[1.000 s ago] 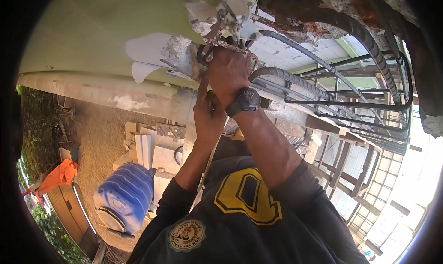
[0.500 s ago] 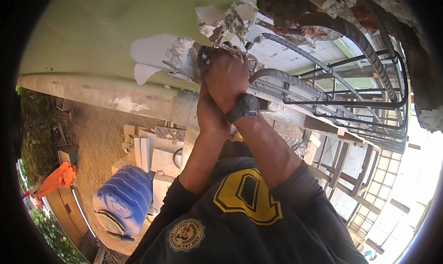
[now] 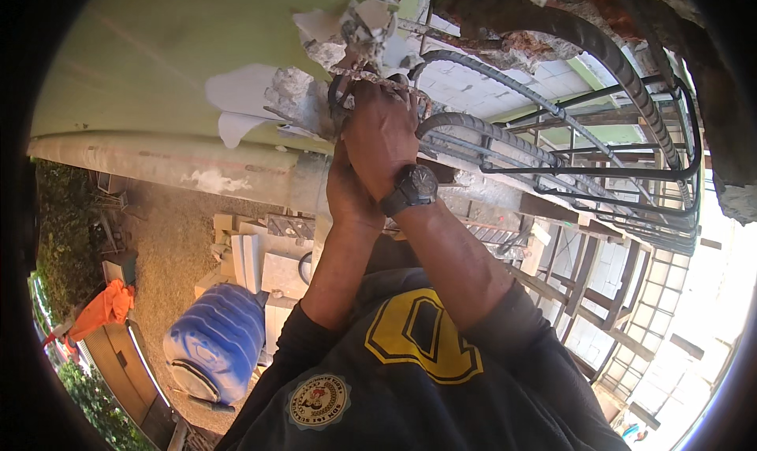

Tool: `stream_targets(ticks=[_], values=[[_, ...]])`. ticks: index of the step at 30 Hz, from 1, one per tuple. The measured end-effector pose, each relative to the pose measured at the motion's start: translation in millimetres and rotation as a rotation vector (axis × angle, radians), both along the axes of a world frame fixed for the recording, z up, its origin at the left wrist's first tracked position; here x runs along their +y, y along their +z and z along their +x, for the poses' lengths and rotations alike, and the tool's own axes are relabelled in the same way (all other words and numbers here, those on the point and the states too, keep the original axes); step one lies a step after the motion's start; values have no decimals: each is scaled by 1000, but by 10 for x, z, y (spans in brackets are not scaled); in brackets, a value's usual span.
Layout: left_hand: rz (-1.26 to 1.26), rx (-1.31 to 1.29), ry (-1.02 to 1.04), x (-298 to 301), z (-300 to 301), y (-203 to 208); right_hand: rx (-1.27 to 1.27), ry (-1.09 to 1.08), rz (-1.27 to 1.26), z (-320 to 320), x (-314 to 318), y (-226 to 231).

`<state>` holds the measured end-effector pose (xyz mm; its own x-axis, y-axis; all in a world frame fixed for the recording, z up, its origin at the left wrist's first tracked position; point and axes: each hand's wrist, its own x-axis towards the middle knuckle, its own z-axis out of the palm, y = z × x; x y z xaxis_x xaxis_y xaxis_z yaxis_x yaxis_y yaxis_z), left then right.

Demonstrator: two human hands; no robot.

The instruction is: The person ties metal wire around rebar using their hands and a pair of pliers on a construction structure.

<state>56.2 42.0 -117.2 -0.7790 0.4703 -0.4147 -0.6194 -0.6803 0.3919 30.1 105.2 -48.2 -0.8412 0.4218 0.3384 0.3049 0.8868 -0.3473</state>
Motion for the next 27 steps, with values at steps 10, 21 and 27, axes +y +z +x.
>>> stream_targets(ticks=[10, 21, 27], values=[[200, -340, -58, -237, -146, 389, -113, -6, 143, -107, 119, -62], [405, -423, -25, -157, -234, 394, -107, 24, 32, 4, 22, 36], [578, -245, -112, -220, -223, 238, 39, 44, -239, 176, -130, 92]])
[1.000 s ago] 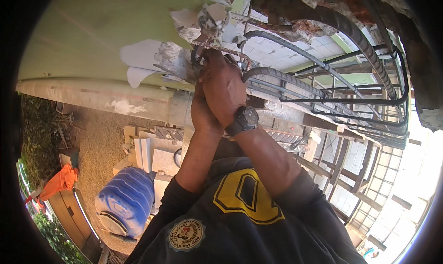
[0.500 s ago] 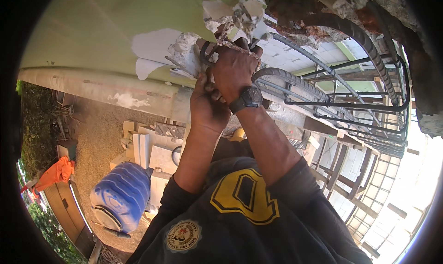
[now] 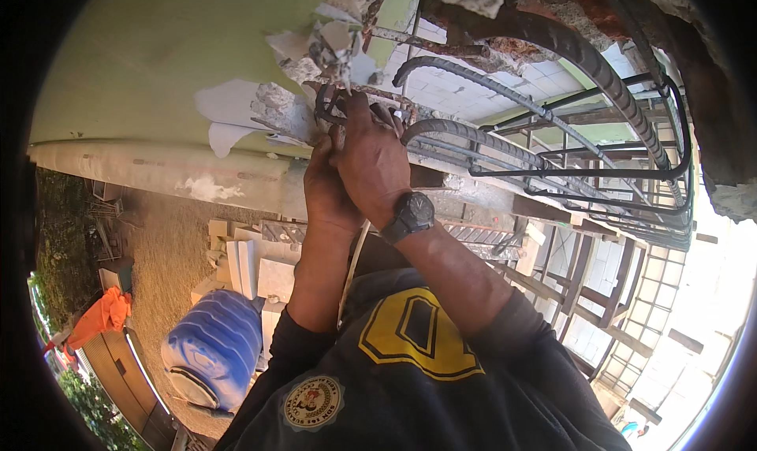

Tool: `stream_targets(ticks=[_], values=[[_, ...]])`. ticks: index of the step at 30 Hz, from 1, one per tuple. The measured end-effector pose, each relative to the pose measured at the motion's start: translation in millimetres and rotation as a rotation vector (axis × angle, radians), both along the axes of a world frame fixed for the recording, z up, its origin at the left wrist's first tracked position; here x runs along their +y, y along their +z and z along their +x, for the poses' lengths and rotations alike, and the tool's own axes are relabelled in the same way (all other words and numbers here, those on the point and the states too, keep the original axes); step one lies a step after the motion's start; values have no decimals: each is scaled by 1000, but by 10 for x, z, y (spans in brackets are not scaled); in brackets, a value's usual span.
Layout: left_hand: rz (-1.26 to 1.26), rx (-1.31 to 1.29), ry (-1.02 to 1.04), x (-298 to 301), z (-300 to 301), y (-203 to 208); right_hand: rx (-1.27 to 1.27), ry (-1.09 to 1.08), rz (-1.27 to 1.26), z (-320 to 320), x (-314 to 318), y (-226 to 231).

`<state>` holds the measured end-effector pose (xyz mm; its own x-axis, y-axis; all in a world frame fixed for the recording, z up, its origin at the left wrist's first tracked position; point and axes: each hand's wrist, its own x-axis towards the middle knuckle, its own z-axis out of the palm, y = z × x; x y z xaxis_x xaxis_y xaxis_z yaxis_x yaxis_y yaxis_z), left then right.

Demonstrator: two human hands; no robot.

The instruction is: The person ties metal wire around rebar using their hands and a pair of pliers on a construction structure.

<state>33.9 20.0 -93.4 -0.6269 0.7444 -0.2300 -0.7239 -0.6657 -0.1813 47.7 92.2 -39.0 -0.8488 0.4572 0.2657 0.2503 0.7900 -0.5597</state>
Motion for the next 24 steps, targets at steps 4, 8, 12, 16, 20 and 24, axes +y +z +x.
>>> stream_targets(ticks=[4, 8, 12, 16, 20, 24], values=[[-311, -95, -59, 18, 0, 30, 25, -14, 10, -28, 65, -20], [-212, -143, -68, -11, -12, -12, -71, -14, 155, -173, 116, -38], [-237, -94, -70, -63, 8, 4, -138, 10, 284, -255, 227, -138], [-170, -83, -78, -63, 31, -29, -272, -20, 439, -291, 213, -185], [-272, -128, -73, -62, 42, 81, -132, 56, 286, -212, 265, -97], [-321, -150, -32, -28, -39, 207, -5, 18, 220, -109, 182, -109]])
